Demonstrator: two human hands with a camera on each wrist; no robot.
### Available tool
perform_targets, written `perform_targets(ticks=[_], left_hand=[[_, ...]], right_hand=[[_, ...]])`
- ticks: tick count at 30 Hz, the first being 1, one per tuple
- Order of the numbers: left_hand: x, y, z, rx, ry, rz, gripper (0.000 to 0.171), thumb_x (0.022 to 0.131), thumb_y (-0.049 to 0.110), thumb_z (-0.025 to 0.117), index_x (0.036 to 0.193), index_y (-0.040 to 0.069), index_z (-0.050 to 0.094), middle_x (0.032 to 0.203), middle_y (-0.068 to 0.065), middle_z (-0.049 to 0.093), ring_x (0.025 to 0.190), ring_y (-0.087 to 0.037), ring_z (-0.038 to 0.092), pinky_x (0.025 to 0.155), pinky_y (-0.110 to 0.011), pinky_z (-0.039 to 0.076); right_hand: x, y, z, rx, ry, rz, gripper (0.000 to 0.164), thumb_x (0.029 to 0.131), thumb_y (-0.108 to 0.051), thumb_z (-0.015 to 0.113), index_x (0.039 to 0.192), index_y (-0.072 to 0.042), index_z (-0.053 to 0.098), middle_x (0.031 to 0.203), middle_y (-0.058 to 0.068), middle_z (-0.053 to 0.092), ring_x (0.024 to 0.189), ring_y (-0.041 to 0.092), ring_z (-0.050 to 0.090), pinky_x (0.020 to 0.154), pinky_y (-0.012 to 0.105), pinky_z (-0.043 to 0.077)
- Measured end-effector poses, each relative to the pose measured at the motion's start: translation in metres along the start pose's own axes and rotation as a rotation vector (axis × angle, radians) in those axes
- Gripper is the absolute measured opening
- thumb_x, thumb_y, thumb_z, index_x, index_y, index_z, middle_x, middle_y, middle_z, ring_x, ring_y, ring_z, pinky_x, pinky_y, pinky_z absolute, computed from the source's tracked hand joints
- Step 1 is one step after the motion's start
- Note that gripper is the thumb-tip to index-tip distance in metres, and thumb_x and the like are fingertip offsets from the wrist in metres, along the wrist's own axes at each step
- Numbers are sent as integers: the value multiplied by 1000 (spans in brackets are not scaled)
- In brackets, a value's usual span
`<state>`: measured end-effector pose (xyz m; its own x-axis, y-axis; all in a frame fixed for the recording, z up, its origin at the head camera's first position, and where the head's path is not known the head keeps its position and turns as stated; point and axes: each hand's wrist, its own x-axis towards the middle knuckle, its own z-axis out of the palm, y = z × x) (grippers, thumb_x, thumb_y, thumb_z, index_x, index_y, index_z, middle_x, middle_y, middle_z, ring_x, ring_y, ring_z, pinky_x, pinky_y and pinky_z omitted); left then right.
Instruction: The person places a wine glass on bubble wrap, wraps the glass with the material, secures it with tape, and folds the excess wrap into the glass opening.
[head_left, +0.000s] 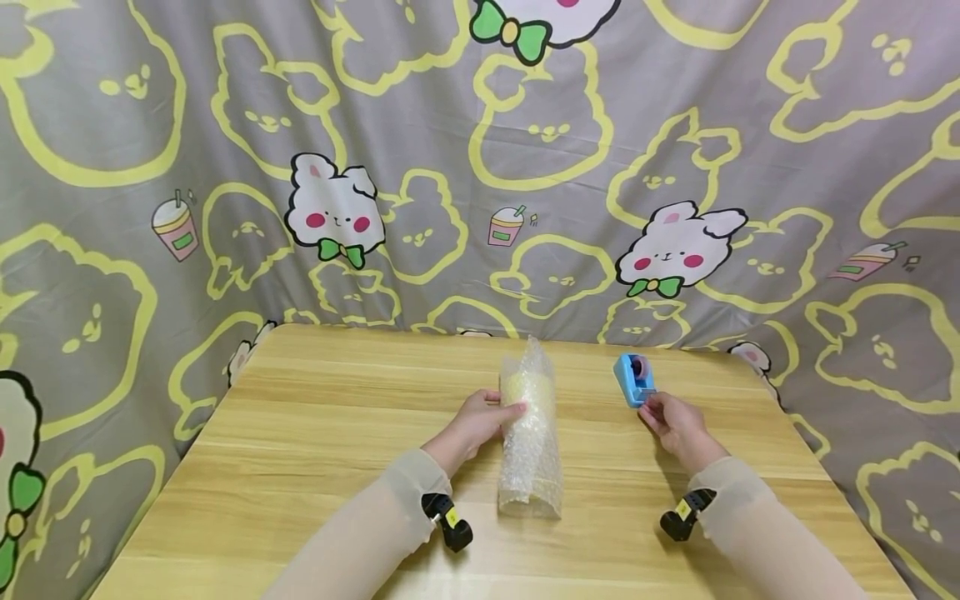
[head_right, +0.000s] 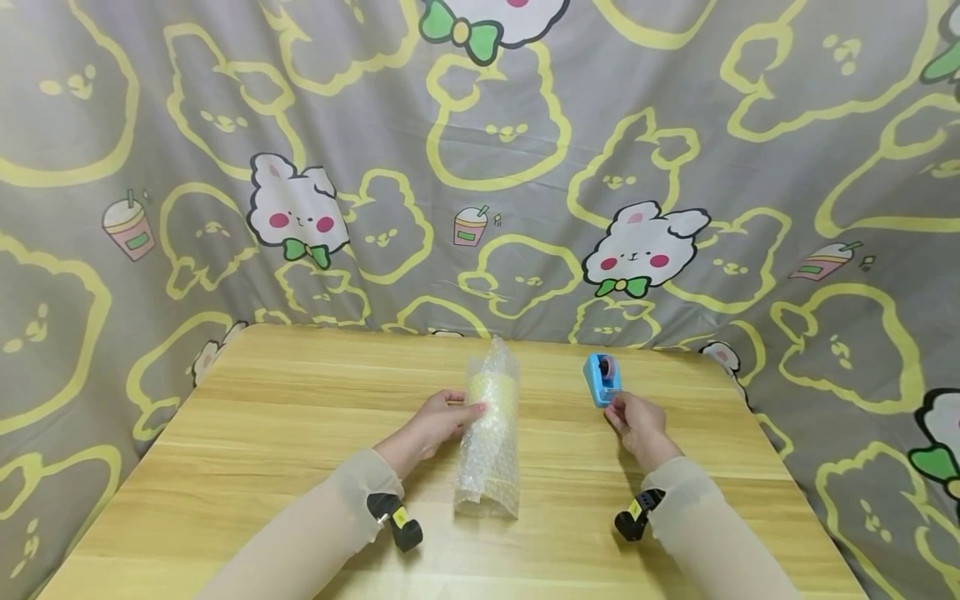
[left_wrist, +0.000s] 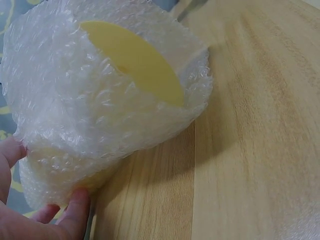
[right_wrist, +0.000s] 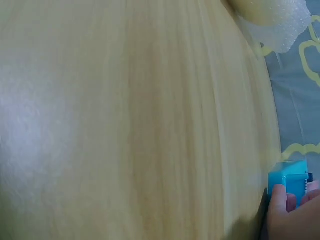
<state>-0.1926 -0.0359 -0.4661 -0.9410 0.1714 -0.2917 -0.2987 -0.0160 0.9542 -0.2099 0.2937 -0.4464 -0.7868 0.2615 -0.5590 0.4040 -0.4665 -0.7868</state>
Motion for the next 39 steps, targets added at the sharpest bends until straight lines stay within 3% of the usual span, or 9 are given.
perform_targets(ticks=[11,22,29,39], left_hand=[[-1,-2,1,10,4,-1,61,86,21,80,128,-9,48,118,-19,58,94,-24,66,83,-34,58],[-2,-1,3,12,-12,8,61,87,21,80,129,-9,47,117,-19,58,95,-25,66,84,-35,58],[-2,0,3,4,-11,9,61,87,20,80,130,-9,47,119,-20,58,99,-26,66,87,-37,58],[-1,-1,2,12,-2,-1,61,87,21,80,129,-8,47,117,-19,60,98,-25,66,86,-36,58]], right_hand=[[8,0,-1,-50,43,34,26,101,-5,48,79,-4,63,71,5,63,69,12,65,80,24,58],[10,4,-4,-141,126,12,12,97,0,49,89,-2,58,66,6,63,63,12,66,73,25,60],[0,4,-2,-162,66,17,12,102,-9,49,97,-2,58,75,5,61,68,13,64,76,26,60],[-17,7,6,-267,-11,-29,13,102,-16,56,101,-3,57,77,0,59,67,10,57,66,24,59]])
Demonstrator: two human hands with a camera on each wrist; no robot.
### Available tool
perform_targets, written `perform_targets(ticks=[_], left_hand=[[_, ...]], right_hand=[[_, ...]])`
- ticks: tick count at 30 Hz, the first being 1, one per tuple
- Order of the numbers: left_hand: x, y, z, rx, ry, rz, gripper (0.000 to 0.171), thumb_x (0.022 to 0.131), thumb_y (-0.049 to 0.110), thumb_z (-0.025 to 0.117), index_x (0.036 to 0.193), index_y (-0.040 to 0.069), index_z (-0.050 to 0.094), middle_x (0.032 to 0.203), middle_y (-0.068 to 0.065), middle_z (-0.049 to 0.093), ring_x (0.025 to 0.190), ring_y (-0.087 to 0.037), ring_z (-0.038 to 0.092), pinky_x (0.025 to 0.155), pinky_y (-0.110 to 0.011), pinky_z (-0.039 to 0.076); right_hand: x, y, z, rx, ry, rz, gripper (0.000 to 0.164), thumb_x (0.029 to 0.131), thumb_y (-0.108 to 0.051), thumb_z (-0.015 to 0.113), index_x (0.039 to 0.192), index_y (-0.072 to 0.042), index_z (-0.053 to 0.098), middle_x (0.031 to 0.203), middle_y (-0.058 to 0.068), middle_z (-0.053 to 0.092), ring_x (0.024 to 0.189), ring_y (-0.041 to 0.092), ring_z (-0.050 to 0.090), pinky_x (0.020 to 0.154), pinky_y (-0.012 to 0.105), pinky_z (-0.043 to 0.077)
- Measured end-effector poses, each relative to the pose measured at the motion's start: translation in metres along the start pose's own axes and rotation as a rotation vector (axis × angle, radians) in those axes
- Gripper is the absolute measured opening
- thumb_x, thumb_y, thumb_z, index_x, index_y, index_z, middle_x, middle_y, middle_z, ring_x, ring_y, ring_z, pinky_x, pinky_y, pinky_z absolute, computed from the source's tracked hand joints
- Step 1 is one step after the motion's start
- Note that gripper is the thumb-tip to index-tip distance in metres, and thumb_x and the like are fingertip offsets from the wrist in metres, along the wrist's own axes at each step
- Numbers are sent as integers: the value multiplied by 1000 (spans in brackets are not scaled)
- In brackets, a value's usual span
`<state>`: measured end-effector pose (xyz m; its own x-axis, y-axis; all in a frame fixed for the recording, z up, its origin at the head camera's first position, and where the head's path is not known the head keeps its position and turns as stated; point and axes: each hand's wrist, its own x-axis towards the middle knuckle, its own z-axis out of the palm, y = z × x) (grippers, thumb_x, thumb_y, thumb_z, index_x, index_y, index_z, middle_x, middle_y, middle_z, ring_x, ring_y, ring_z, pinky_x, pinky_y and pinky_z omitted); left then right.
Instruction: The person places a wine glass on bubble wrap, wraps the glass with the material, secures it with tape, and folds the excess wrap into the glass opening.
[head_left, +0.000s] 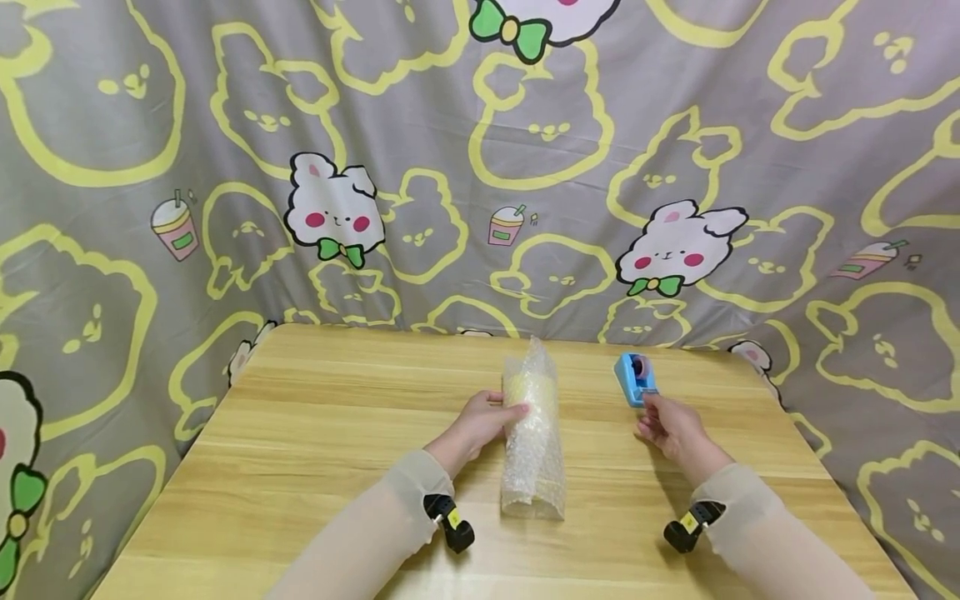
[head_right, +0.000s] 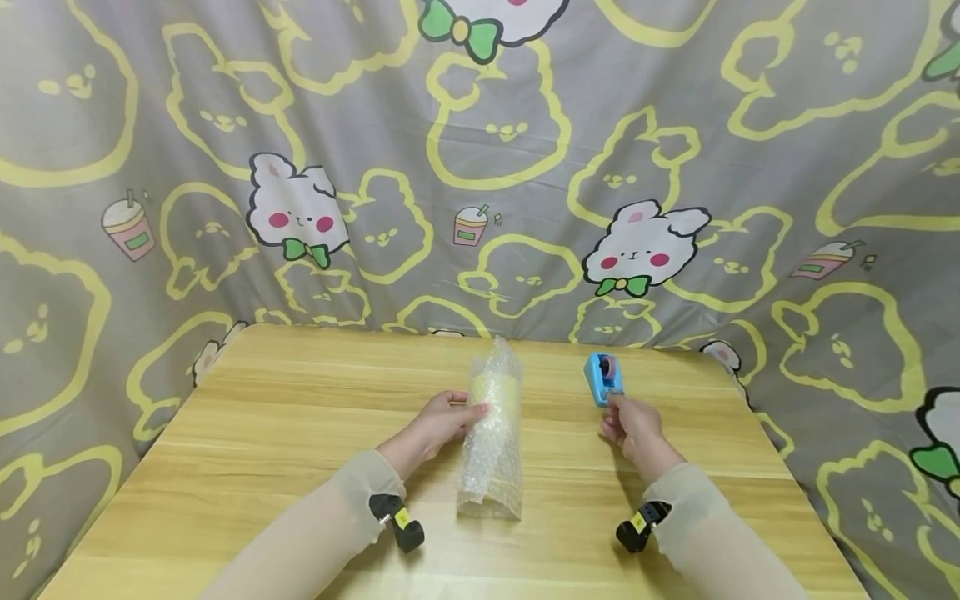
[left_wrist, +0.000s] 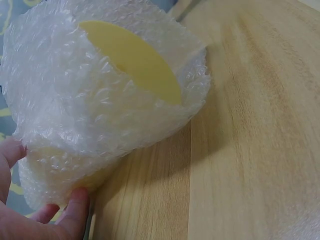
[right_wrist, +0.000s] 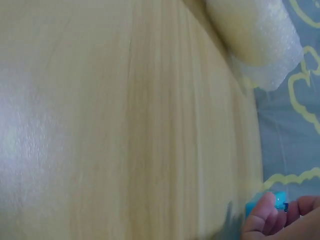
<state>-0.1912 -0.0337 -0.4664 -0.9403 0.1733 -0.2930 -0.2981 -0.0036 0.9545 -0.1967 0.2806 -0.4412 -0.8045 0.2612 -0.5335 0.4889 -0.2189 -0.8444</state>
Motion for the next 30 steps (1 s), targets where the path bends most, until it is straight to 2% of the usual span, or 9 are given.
perform_targets(ticks=[4,11,16,21,27,30], left_hand=[[0,1,-1,9,10,-1,60,87,21,80,129,-8,48,117,-19,60,97,-26,66,86,-36,58],[2,4,0,14,6,-1,61,88,21,79,130,-8,47,117,-19,60,95,-25,68,86,-37,58],[2,5,-1,16,-1,-7,61,88,22,79,131,-8,47,119,-19,59,95,-24,67,85,-36,57],[-1,7,-1,19,-15,0,61,89,22,78,131,-9,47,121,-19,57,98,-24,65,87,-36,56],[0,3,-1,21,-16,-1,61,88,22,79,130,-9,47,119,-19,58,97,-25,66,87,-36,57],[0,1,-1,17,-19,0,61,88,22,79,130,-9,47,119,-19,59,96,-24,67,87,-36,57]], right_hand=[[-5,-3,5,-79,-35,-61,18,103,-19,56,108,-2,52,82,-1,56,70,9,54,64,22,57],[-15,-11,15,-172,-38,-136,24,102,-23,56,110,-1,52,83,1,54,70,8,52,63,21,55],[-23,-16,24,-263,-44,-194,31,103,-24,56,116,4,52,90,1,54,78,10,50,66,22,55],[-27,-17,30,-286,-56,-231,31,102,-19,56,118,7,53,100,4,55,87,14,50,71,24,55],[-28,-16,33,-380,-54,-303,37,102,-18,56,127,9,53,110,11,50,92,15,50,77,26,56],[-30,-15,36,-425,-39,-348,36,101,-17,56,126,9,55,110,12,51,95,18,50,78,29,58]])
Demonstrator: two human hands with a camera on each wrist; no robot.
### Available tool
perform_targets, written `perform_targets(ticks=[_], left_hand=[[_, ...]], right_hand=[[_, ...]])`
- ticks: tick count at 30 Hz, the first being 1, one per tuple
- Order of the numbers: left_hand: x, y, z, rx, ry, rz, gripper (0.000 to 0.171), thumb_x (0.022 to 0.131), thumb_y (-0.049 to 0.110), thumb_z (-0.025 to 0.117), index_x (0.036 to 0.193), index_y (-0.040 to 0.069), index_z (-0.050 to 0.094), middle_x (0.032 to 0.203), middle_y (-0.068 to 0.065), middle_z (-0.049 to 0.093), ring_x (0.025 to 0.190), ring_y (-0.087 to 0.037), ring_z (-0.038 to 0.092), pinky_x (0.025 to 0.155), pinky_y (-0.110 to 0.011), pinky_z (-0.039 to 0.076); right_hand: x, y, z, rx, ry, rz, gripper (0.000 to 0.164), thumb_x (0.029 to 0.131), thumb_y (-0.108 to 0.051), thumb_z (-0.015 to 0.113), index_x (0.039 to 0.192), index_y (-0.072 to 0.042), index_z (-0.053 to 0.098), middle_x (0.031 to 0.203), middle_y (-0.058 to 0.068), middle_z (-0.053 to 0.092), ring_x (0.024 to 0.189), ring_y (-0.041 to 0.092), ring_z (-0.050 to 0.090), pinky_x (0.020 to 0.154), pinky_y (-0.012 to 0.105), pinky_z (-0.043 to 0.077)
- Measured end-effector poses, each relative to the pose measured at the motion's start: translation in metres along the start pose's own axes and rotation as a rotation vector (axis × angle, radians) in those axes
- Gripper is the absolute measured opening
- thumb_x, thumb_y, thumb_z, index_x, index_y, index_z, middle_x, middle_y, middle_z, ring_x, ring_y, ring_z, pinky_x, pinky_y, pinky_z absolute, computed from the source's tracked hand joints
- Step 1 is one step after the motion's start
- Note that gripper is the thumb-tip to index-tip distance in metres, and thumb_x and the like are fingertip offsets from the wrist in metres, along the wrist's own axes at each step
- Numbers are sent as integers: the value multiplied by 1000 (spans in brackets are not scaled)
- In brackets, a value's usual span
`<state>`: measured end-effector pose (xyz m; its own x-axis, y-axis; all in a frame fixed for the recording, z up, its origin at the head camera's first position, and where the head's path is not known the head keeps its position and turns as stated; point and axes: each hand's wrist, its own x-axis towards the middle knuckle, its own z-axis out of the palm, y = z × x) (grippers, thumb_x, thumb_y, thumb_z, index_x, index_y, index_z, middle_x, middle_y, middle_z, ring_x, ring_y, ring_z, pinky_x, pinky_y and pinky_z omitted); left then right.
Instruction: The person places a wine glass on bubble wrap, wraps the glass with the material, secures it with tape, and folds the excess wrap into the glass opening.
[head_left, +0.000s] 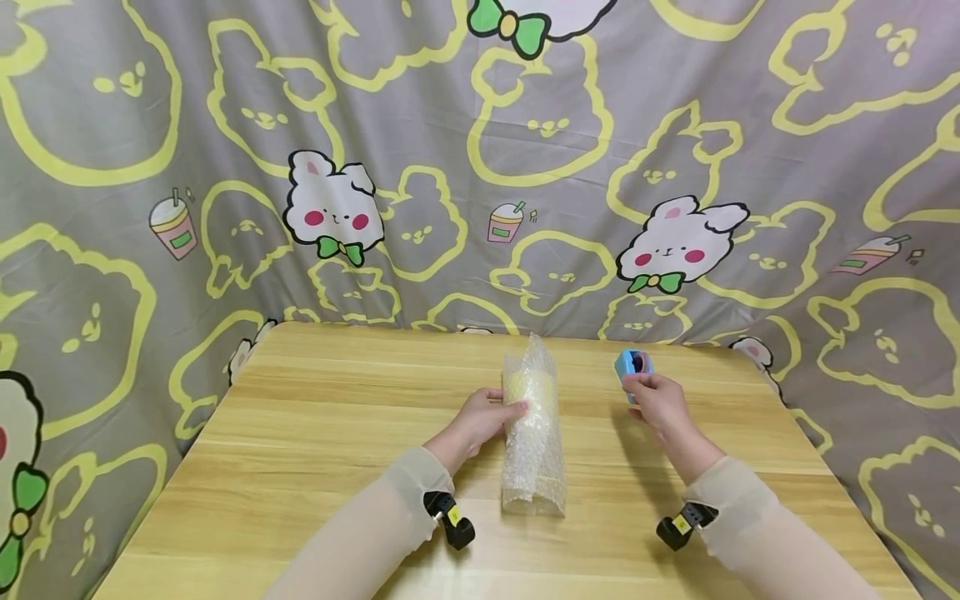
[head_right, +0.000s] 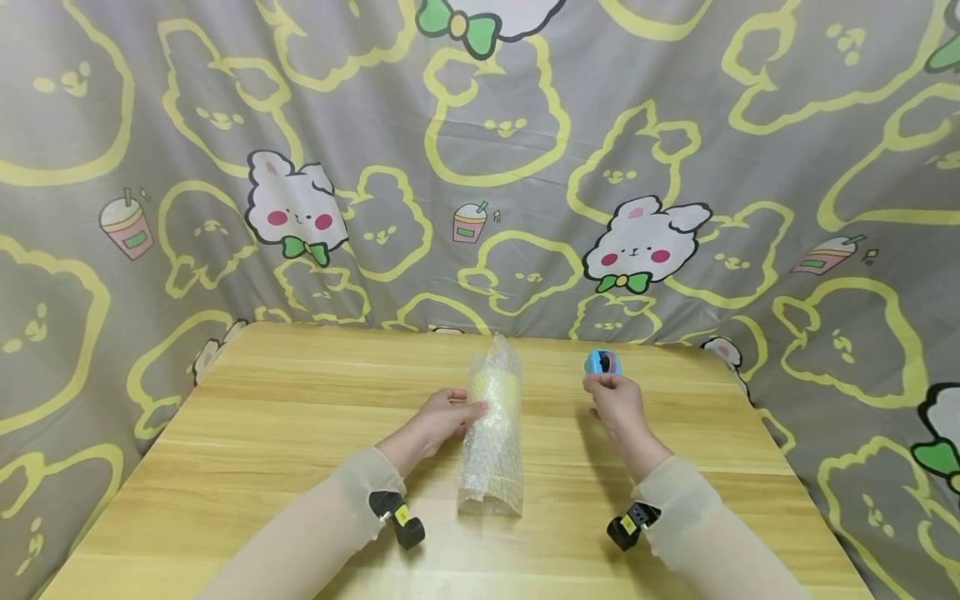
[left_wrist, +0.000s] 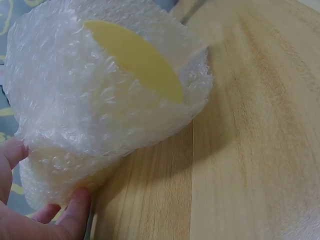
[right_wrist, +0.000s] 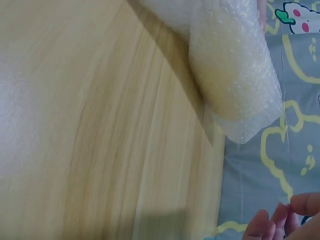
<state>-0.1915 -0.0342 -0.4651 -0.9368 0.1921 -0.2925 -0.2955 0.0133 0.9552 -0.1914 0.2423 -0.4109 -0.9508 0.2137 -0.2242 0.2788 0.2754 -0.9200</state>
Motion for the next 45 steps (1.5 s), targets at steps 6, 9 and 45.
perform_targets(ticks=[6,9,45], left_hand=[[0,0,1,-11,-10,9,60,89,20,78,129,-10,46,117,-19,59,94,-24,68,85,-36,58],[0,0,1,-12,-9,8,59,89,20,78,129,-9,47,117,-19,60,94,-24,68,85,-35,58],[-1,3,3,5,5,-5,62,89,21,78,132,-10,47,120,-19,59,97,-24,67,87,-35,57]], right_hand=[[-5,-7,7,-93,2,-84,31,102,-18,58,119,8,59,104,6,53,93,14,49,74,27,57],[-7,-11,11,-123,-3,-119,29,102,-18,59,117,7,61,101,4,56,91,13,50,70,25,56],[-10,-21,74,-159,-208,-368,10,98,-4,63,100,5,65,74,1,52,67,13,42,56,23,37]])
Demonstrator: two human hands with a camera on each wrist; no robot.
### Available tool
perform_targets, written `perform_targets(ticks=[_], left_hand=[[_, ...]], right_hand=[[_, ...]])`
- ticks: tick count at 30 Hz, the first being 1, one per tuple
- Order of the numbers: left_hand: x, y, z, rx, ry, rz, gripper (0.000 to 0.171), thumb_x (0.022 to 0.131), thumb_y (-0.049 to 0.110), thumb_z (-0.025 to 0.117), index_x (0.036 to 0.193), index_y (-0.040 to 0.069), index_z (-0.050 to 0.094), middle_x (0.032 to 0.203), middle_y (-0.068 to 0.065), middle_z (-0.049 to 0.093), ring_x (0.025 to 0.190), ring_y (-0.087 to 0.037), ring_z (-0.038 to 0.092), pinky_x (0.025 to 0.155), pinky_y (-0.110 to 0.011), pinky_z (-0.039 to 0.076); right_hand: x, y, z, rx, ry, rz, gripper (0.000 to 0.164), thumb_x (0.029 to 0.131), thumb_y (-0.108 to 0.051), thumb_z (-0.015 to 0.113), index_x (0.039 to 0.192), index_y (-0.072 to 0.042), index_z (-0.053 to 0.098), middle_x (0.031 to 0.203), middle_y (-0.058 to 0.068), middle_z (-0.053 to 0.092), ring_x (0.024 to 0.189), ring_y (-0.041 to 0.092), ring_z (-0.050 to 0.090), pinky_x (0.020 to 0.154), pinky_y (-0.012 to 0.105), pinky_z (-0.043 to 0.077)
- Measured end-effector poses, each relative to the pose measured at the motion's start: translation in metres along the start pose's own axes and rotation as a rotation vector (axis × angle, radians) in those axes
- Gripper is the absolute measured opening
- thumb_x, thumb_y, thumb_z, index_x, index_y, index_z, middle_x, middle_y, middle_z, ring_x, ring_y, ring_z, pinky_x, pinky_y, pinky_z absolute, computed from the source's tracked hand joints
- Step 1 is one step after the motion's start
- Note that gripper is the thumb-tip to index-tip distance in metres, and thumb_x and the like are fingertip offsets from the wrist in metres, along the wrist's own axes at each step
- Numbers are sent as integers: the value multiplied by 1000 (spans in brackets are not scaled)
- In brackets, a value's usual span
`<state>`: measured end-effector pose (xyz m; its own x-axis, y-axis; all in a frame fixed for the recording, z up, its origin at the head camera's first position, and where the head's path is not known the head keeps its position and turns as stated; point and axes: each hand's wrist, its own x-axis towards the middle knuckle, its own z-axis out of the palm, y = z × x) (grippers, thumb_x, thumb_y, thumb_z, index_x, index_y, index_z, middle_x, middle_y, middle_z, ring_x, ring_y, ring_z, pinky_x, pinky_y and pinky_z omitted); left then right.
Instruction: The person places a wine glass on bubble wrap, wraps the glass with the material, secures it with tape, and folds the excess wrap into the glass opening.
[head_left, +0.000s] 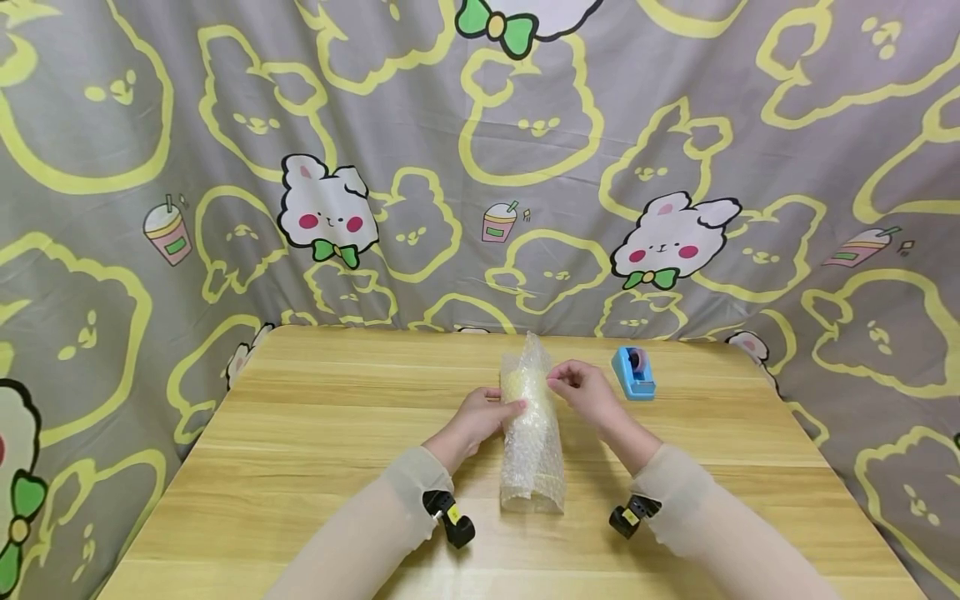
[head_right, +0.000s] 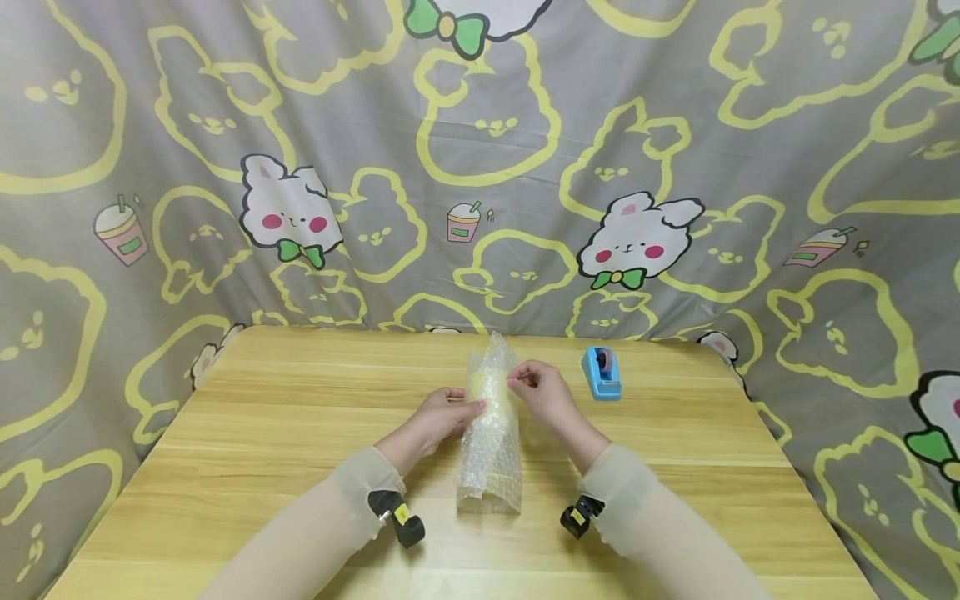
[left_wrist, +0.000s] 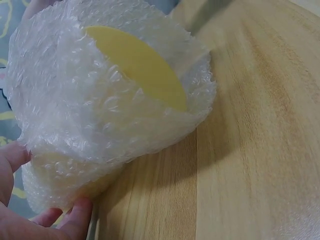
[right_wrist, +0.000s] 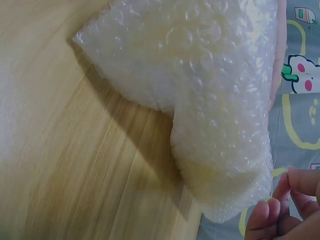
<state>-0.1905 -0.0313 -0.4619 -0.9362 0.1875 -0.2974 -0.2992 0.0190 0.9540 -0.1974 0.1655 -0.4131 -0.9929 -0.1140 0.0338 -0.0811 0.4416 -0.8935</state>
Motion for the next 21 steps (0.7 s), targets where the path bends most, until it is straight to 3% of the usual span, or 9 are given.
perform_targets(ticks=[8,21], left_hand=[[-1,1,0,17,12,0,60,88,21,79,130,-9,48,119,-18,59,96,-24,66,87,-35,57],[-1,1,0,0,1,1,58,89,19,77,131,-10,48,117,-19,60,93,-22,67,83,-34,58]], right_hand=[[3,-3,9,25,-64,-49,9,99,-5,62,100,4,65,83,6,59,75,17,46,62,22,41],[10,-3,10,-40,-170,-137,8,98,-4,64,100,3,65,86,10,60,78,19,49,64,24,43]])
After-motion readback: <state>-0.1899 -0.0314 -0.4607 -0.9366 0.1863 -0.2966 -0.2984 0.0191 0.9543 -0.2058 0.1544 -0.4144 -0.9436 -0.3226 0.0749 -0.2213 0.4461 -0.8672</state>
